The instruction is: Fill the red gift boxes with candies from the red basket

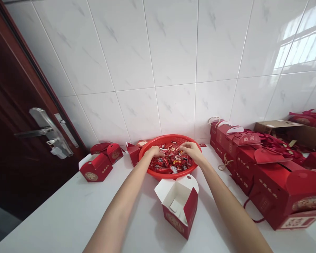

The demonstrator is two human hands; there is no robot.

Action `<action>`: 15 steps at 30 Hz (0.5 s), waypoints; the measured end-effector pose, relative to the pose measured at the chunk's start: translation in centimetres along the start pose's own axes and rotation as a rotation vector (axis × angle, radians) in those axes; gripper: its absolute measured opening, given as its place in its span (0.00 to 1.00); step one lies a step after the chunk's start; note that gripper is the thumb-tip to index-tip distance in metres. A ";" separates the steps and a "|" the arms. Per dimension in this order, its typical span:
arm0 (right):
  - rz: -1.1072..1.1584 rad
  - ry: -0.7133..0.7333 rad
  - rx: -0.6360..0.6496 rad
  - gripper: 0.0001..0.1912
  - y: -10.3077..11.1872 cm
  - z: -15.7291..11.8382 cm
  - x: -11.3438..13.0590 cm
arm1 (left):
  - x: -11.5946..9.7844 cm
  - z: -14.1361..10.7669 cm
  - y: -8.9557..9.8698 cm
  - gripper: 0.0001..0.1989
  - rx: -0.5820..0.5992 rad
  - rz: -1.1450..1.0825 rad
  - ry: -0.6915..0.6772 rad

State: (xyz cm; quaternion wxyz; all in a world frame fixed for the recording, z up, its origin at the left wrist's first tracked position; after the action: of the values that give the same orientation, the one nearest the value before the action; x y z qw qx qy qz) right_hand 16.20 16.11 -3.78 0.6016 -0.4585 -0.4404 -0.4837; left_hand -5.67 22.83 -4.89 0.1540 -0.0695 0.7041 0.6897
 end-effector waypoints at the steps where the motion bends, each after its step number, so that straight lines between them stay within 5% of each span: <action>1: 0.007 -0.005 0.000 0.04 0.0 0.0 -0.1 | 0.0 -0.1 0.0 0.21 -0.020 -0.038 -0.017; 5: 0.031 -0.016 -0.013 0.05 0.1 0.3 -0.4 | -0.9 -0.7 1.1 0.19 -0.133 -0.206 -0.118; 9: 0.056 -0.005 -0.008 0.10 0.0 0.3 -0.3 | -4.0 -1.7 1.9 0.19 -0.193 -0.405 -0.280; 15: 0.117 0.006 0.097 0.20 -0.9 -0.1 0.4 | -8.7 -4.4 1.8 0.23 -0.069 -0.532 -0.505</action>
State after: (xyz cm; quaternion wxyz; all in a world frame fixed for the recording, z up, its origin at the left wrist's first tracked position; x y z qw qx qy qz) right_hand 15.43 15.79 -3.30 0.6517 -0.4522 -0.4340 -0.4272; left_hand 1.47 17.55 -0.49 0.4944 -0.0827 0.5777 0.6442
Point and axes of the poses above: each hand's wrist, its own z-axis towards the middle knuckle, its own y-axis out of the back of the hand, x = y × z, the point moved 7 cm from there along z, towards the middle knuckle, and after that the axes turned 9 degrees about z, right-handed, at the moved point
